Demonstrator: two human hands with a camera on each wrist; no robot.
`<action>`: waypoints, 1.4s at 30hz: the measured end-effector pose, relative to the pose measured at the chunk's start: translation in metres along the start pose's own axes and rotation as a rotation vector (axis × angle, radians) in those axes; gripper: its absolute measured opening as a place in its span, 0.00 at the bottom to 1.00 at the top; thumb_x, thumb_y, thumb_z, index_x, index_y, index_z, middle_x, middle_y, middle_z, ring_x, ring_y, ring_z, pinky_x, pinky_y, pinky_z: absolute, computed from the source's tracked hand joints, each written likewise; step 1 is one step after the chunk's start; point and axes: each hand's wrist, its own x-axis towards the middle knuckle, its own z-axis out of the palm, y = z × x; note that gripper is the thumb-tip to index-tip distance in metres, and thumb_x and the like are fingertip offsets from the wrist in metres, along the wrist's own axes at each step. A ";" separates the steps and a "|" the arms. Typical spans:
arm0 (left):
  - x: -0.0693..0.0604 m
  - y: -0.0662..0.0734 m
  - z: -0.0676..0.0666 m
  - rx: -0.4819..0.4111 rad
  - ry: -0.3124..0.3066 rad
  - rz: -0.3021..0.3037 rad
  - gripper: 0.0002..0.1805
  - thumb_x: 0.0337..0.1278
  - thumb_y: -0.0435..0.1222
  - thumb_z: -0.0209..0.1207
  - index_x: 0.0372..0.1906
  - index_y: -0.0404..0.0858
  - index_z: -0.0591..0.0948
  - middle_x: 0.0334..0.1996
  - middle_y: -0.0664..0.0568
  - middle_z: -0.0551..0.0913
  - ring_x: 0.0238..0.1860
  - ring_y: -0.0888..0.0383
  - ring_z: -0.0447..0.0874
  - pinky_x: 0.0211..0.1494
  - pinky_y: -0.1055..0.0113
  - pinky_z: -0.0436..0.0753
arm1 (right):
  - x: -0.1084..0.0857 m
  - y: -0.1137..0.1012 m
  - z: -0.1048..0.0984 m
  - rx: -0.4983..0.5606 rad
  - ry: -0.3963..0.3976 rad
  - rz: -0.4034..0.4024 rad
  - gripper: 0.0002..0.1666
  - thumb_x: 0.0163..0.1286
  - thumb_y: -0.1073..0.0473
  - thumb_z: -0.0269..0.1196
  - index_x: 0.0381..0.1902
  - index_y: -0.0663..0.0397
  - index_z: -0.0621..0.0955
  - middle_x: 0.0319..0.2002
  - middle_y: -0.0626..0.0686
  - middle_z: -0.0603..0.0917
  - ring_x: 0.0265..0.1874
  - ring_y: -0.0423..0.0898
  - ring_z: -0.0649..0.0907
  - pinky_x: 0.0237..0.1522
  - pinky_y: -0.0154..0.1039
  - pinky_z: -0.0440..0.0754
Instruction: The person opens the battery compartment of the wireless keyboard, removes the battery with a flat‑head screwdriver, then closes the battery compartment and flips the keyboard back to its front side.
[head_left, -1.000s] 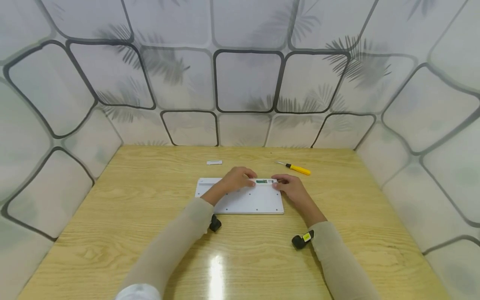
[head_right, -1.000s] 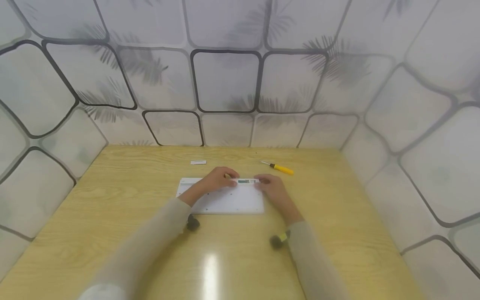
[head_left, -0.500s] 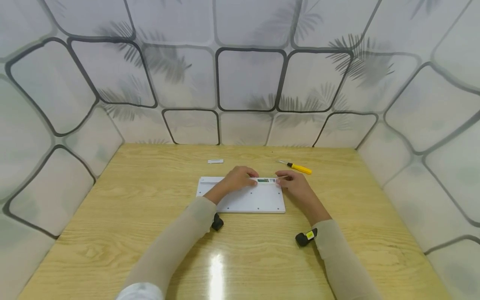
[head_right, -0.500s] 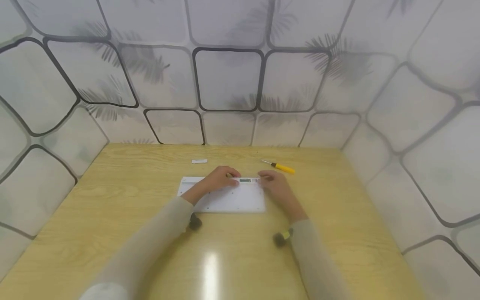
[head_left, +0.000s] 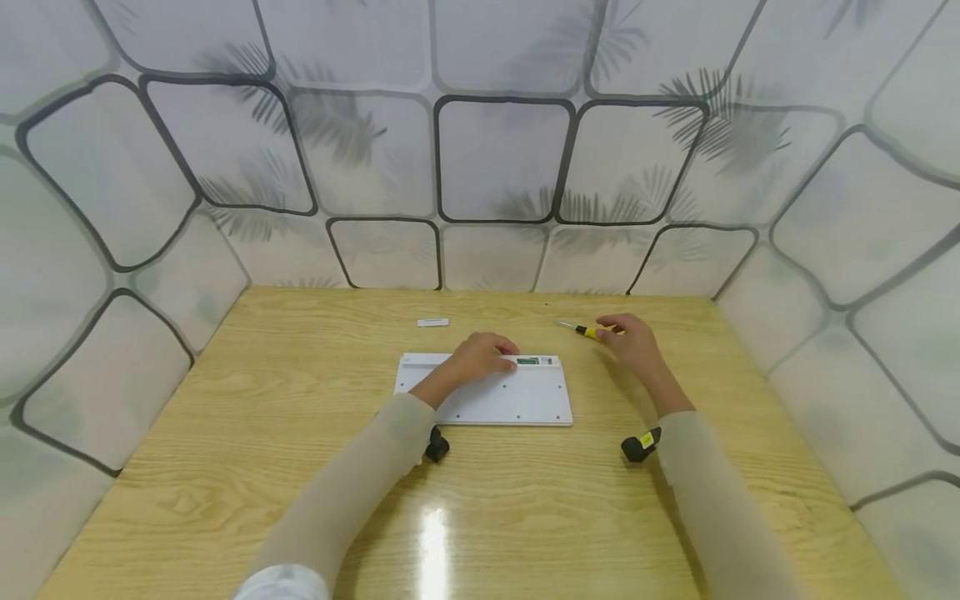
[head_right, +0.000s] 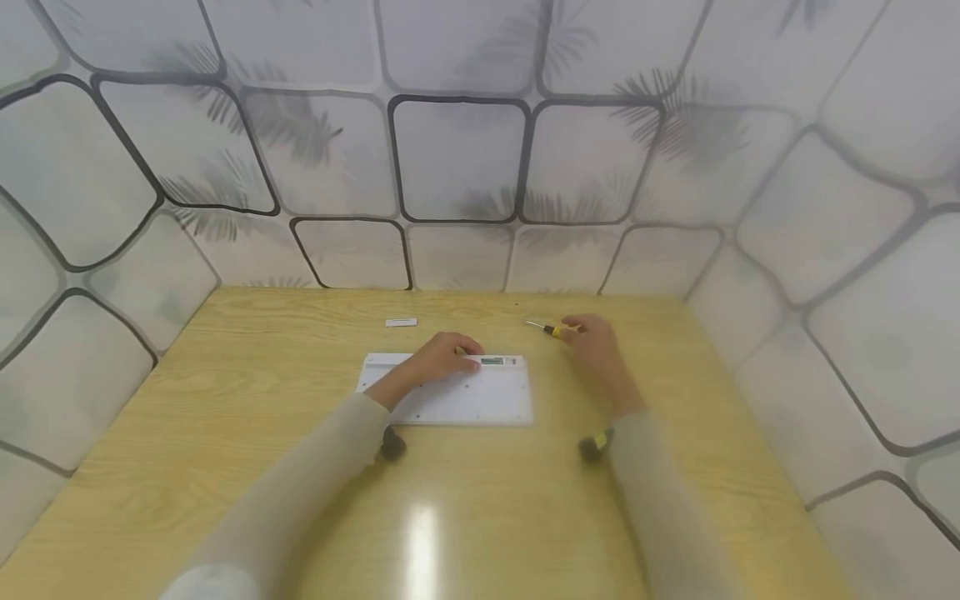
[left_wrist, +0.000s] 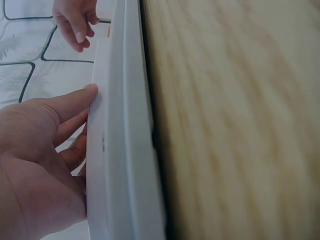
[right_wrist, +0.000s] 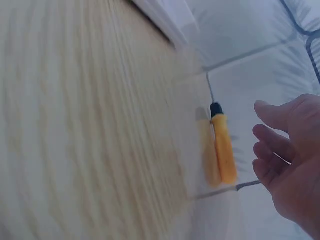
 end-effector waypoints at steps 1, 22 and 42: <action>0.000 0.000 0.000 -0.002 -0.001 -0.002 0.16 0.65 0.39 0.65 0.55 0.41 0.85 0.52 0.50 0.86 0.54 0.54 0.82 0.60 0.58 0.79 | 0.002 0.003 -0.001 -0.013 -0.007 0.003 0.22 0.77 0.59 0.59 0.64 0.65 0.77 0.61 0.68 0.77 0.58 0.64 0.76 0.55 0.58 0.78; 0.001 0.002 0.000 -0.021 -0.019 -0.032 0.15 0.65 0.38 0.65 0.55 0.42 0.85 0.53 0.51 0.85 0.54 0.55 0.80 0.59 0.58 0.78 | 0.022 0.043 0.000 -0.159 -0.111 0.017 0.23 0.76 0.57 0.59 0.60 0.68 0.80 0.58 0.70 0.79 0.56 0.66 0.78 0.60 0.61 0.74; 0.001 0.001 0.000 -0.028 -0.011 -0.050 0.14 0.65 0.39 0.65 0.54 0.43 0.85 0.52 0.52 0.85 0.53 0.56 0.80 0.59 0.59 0.78 | 0.020 0.040 0.005 -0.097 -0.112 0.034 0.23 0.75 0.54 0.61 0.59 0.66 0.80 0.57 0.69 0.79 0.55 0.64 0.77 0.60 0.60 0.73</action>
